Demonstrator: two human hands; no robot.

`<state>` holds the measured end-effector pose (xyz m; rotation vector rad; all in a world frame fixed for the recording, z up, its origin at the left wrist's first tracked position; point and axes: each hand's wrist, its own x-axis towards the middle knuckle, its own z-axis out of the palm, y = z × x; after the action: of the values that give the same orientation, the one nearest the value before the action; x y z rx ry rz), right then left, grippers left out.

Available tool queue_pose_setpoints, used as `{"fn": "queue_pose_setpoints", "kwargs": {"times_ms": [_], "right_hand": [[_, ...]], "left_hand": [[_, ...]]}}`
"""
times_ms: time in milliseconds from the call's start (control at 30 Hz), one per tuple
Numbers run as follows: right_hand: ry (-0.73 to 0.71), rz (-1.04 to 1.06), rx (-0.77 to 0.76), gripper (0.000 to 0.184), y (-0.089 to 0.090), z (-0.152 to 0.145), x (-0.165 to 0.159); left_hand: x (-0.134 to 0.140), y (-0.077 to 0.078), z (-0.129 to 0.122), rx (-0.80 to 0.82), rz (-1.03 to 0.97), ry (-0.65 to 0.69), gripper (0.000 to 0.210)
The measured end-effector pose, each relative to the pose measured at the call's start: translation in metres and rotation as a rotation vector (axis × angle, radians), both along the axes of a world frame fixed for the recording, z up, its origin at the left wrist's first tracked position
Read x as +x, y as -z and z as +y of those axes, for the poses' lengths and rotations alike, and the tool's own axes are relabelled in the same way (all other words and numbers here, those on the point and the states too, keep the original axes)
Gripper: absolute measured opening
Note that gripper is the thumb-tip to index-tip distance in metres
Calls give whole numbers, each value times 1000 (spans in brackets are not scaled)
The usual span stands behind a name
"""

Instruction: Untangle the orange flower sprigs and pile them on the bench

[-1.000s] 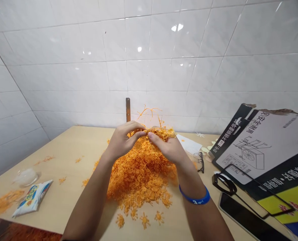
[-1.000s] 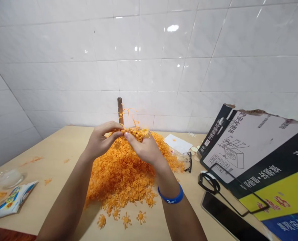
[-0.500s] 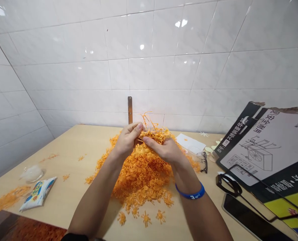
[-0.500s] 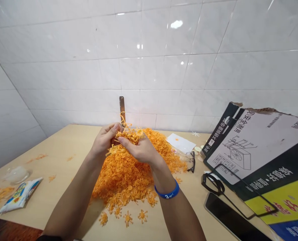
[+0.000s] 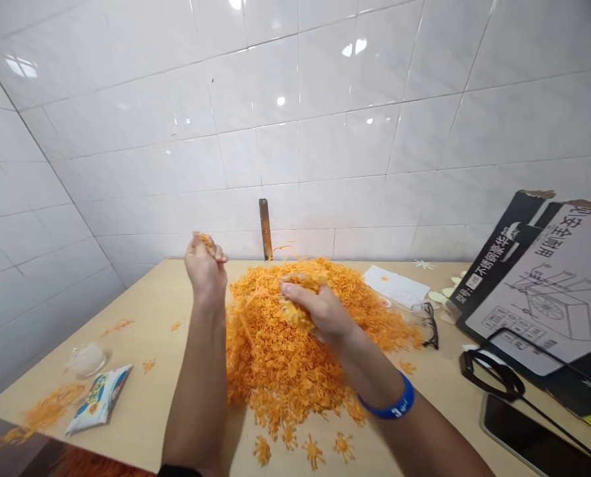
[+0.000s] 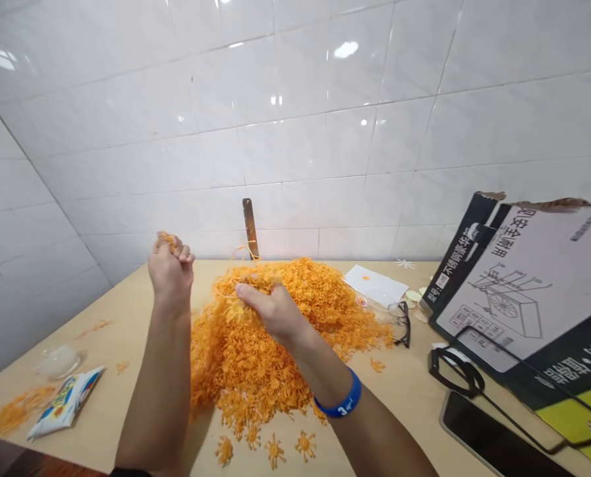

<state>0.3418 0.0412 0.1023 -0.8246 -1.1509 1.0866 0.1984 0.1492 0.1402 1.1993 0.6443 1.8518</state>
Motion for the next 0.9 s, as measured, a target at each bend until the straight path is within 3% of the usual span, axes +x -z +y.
{"fn": "queue_pose_setpoints", "kwargs": {"times_ms": [100,233,333,433,567,700,767,833,900], "right_hand": [[81,-63,92,32,-5,-9,6],[355,-164,116,32,-18,-11,7],[445,-132,129,30,-18,-4,2],[516,-88,125,31,-11,4,0],[641,-24,127,32,-4,15,4],[653,108,130,32,-1,24,8],[678,143,123,33,0,27,9],[711,140,102,35,1,29,9],[728,134,82,35,2,29,8]], "left_hand": [[-16,-4,14,-60,102,56,35],[-13,5,10,76,631,-59,21],[-7,11,5,114,956,25,13],[-4,16,9,113,1116,54,19],[0,24,21,121,1132,58,25],[9,27,20,132,1032,112,24],[18,24,9,83,864,235,31],[27,20,-7,38,691,445,43],[35,17,-27,76,615,566,51]]}}
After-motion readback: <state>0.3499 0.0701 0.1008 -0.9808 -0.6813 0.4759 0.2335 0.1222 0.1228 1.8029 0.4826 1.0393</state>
